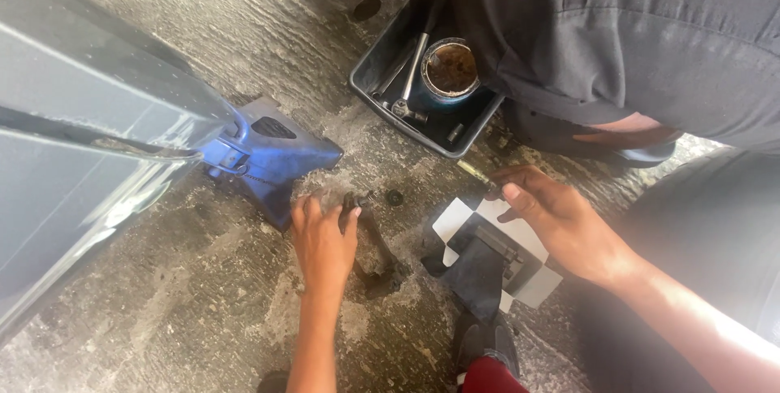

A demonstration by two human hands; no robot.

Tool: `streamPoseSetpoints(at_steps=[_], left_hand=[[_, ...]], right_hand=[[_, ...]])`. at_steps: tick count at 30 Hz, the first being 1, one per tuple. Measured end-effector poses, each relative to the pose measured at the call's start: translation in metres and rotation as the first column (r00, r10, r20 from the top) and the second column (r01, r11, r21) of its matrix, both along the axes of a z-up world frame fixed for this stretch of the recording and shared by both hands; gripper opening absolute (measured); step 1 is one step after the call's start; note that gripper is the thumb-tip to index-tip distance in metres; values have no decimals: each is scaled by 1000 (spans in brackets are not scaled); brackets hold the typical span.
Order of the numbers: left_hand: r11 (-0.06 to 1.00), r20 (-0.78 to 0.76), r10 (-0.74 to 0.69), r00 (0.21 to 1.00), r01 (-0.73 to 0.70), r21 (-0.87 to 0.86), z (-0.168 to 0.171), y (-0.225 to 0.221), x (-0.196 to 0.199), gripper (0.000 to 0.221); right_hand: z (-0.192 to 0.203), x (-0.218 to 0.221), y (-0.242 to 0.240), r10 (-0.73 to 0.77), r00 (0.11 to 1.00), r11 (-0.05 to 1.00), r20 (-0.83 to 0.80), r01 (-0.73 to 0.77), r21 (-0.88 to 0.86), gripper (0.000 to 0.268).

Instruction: The person is maintaining and repairing the brake assembly of a vehicle, specifically cleaning and greasing pins.

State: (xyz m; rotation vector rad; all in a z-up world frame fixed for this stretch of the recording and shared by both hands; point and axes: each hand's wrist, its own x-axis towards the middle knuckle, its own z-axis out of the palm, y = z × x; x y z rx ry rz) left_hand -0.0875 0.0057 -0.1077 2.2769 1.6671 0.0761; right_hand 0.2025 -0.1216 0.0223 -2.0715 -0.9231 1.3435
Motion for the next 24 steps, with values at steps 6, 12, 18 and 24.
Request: streamPoseSetpoints(at_steps=[6, 12, 18, 24], left_hand=[[1000, 233, 21, 972, -24, 7, 46, -2, -3, 39], [916, 747, 204, 633, 146, -374, 76, -32, 28, 39], [923, 824, 370, 429, -65, -381, 71, -58, 51, 27], [810, 823, 552, 132, 150, -567, 91, -47, 47, 29]], right_hand=[[0, -14, -2, -103, 991, 995, -88, 104, 1, 65], [-12, -52, 9, -200, 944, 972, -263, 225, 69, 60], [-4, -105, 35, -386, 788, 896, -479, 445, 10, 45], [-18, -125, 43, -261, 652, 862, -712, 489, 132, 35]])
